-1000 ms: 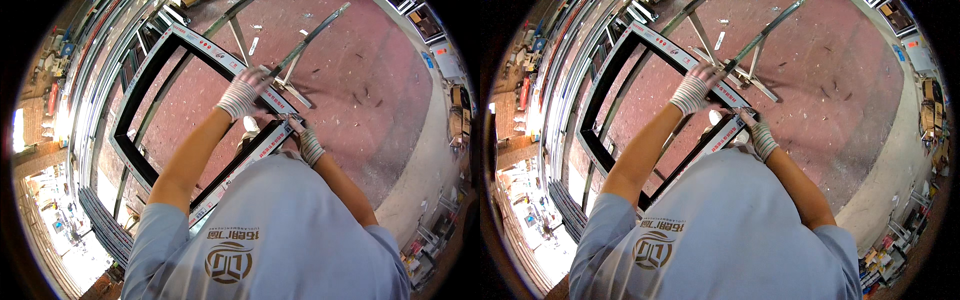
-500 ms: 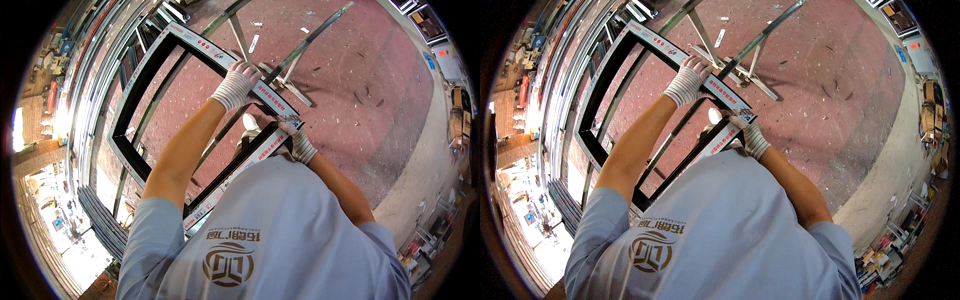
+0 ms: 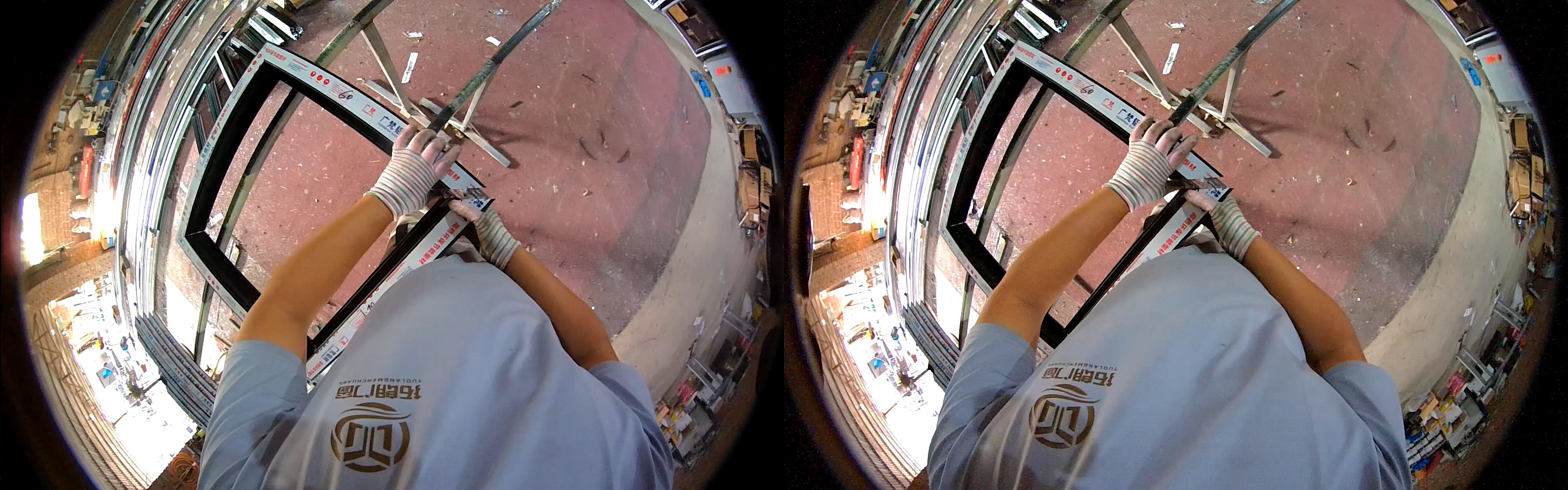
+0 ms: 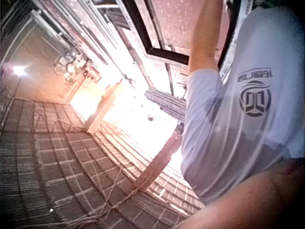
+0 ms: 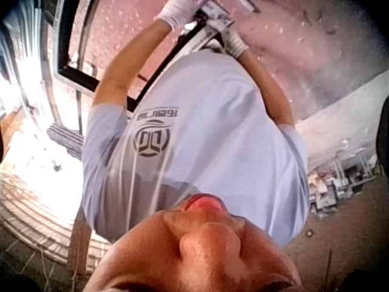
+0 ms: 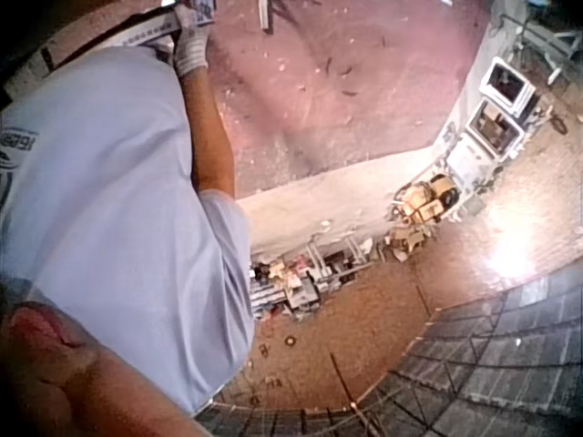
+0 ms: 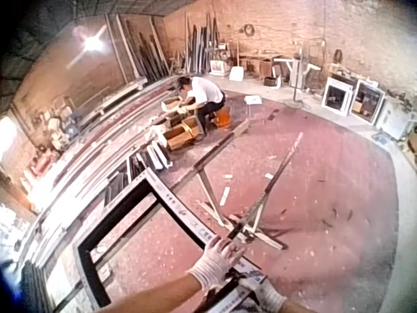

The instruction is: The person assembles a window frame by joining four aluminum extrusions on a jig, then uses a corner crimping machine to secure each corner. The completed frame is moved to a workbench and the corners are crimped one by one.

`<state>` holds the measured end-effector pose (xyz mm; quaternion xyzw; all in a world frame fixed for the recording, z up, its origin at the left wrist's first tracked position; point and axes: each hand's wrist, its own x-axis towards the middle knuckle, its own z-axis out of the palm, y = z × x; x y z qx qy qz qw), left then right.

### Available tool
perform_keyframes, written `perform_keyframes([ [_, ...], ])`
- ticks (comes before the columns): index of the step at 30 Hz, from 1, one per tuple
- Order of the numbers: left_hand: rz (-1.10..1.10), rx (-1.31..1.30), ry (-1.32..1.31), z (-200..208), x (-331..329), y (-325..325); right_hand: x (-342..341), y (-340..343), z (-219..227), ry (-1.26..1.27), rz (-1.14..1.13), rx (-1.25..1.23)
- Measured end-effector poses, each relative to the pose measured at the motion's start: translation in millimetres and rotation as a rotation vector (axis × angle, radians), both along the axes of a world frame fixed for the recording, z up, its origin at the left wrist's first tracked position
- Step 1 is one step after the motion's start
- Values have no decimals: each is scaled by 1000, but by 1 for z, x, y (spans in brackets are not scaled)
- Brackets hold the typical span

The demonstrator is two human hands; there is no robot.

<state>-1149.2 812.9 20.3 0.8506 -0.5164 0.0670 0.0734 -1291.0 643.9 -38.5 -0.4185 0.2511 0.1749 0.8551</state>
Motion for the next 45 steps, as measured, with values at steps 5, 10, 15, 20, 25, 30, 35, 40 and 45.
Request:
perform_keyframes([
  [5,3,-74,-27,-9,0,1,-1,-11,8,-52,-213,-271],
  [10,5,-50,-56,-10,1,0,0,-17,15,-99,-271,-297],
  [15,5,-44,-38,-8,1,1,0,-13,10,-38,-344,-119],
  [20,8,-29,-34,-7,-2,0,-2,-12,9,-9,-351,-184],
  [25,12,-42,-21,-7,-3,-1,-4,-15,9,-54,-293,-240],
  [30,6,-29,40,5,0,0,-4,-17,23,-71,-311,-163],
  [35,40,172,208,31,38,11,-8,-36,-59,112,-658,1],
  [40,100,47,169,25,76,37,-20,-12,-121,182,-646,4],
  [45,98,47,172,20,67,36,24,41,-86,134,-807,461],
])
